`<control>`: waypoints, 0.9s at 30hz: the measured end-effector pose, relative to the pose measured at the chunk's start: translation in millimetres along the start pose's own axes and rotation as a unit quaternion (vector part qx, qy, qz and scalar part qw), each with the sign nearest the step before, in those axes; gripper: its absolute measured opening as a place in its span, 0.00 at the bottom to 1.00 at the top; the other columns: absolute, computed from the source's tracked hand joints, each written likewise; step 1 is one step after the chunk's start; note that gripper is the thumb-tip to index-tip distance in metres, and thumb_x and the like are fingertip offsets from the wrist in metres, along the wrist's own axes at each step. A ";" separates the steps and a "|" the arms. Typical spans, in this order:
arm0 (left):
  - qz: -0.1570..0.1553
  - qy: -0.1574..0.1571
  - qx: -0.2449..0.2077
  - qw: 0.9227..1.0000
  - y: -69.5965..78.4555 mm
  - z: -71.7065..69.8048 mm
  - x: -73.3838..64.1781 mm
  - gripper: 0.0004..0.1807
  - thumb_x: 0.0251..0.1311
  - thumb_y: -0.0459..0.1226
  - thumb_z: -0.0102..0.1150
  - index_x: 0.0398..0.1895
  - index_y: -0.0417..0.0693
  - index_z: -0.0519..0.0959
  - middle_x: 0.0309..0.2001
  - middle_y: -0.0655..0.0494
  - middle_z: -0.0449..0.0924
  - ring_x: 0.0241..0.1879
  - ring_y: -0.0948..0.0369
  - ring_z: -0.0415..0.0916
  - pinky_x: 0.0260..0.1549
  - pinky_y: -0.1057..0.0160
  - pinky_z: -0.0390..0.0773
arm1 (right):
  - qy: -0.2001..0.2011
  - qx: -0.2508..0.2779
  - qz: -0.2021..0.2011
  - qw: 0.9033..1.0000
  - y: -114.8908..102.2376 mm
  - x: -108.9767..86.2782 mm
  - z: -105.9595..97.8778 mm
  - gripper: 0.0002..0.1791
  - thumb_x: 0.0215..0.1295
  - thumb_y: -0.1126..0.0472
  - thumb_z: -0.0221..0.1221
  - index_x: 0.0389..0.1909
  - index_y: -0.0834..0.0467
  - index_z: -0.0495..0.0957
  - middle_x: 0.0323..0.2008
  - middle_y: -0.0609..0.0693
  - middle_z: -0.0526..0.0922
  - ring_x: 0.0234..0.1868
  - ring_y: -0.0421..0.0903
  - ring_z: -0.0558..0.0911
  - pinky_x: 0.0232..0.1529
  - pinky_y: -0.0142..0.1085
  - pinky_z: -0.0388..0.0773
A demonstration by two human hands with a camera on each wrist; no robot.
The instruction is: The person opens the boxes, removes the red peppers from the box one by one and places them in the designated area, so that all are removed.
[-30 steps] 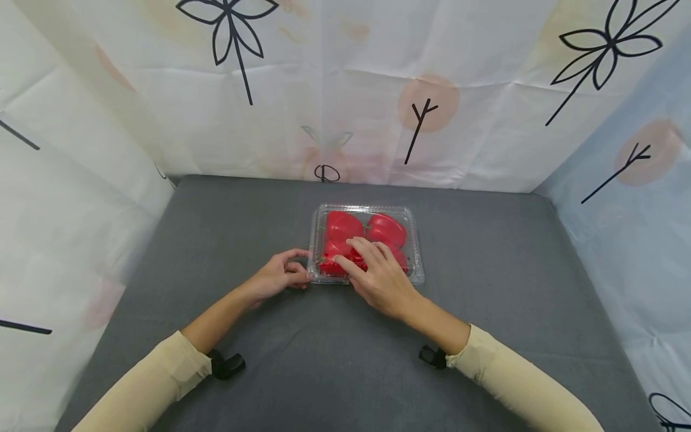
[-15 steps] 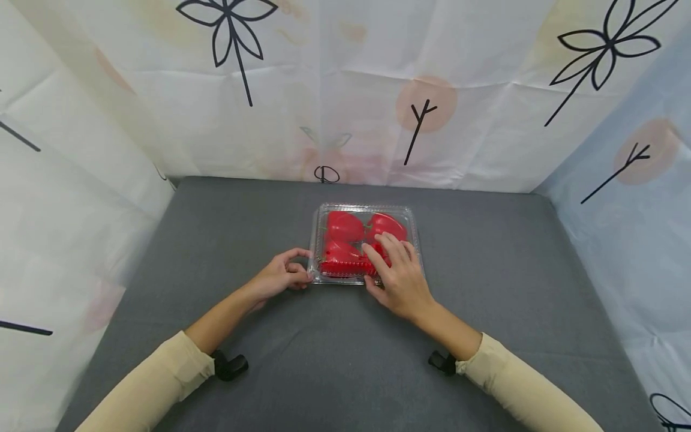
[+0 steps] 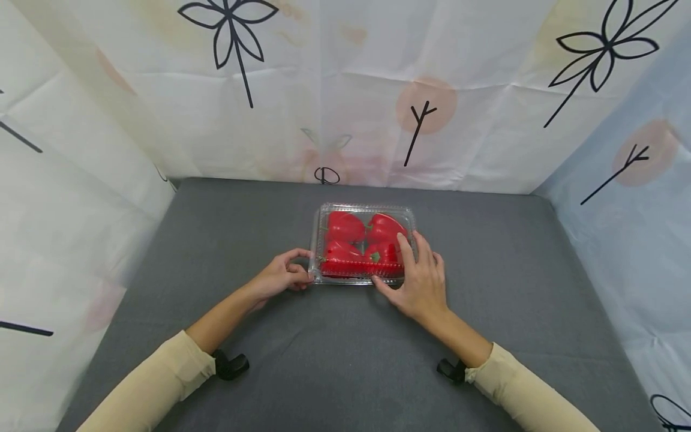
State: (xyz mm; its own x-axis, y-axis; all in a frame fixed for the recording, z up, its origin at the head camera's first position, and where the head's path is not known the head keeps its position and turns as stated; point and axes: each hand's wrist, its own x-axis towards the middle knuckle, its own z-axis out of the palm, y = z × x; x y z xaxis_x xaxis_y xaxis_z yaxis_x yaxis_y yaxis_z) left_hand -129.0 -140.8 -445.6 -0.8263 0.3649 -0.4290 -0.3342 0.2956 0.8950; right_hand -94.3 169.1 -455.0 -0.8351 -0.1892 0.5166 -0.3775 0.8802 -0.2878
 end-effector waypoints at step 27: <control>0.009 -0.012 0.005 1.000 -1.4 0.1 -1.4 0.26 0.64 0.35 0.64 0.63 0.45 0.67 0.34 0.44 0.84 0.35 0.54 0.78 0.40 0.56 0.78 | 0.009 0.041 0.025 0.999 15.2 -12.7 -6.2 0.51 0.48 0.52 0.72 0.70 0.65 0.60 0.49 0.67 0.81 0.26 0.57 0.78 0.28 0.53 0.79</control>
State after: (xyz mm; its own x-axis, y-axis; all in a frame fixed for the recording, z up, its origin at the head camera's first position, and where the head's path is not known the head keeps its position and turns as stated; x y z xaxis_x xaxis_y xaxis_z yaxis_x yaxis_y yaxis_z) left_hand -127.3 -141.7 -446.2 -0.8208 0.3924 -0.4150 -0.3141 0.2968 0.9018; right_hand -86.9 187.6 -460.9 -0.8462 -0.1373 0.5149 -0.3683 0.8490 -0.3788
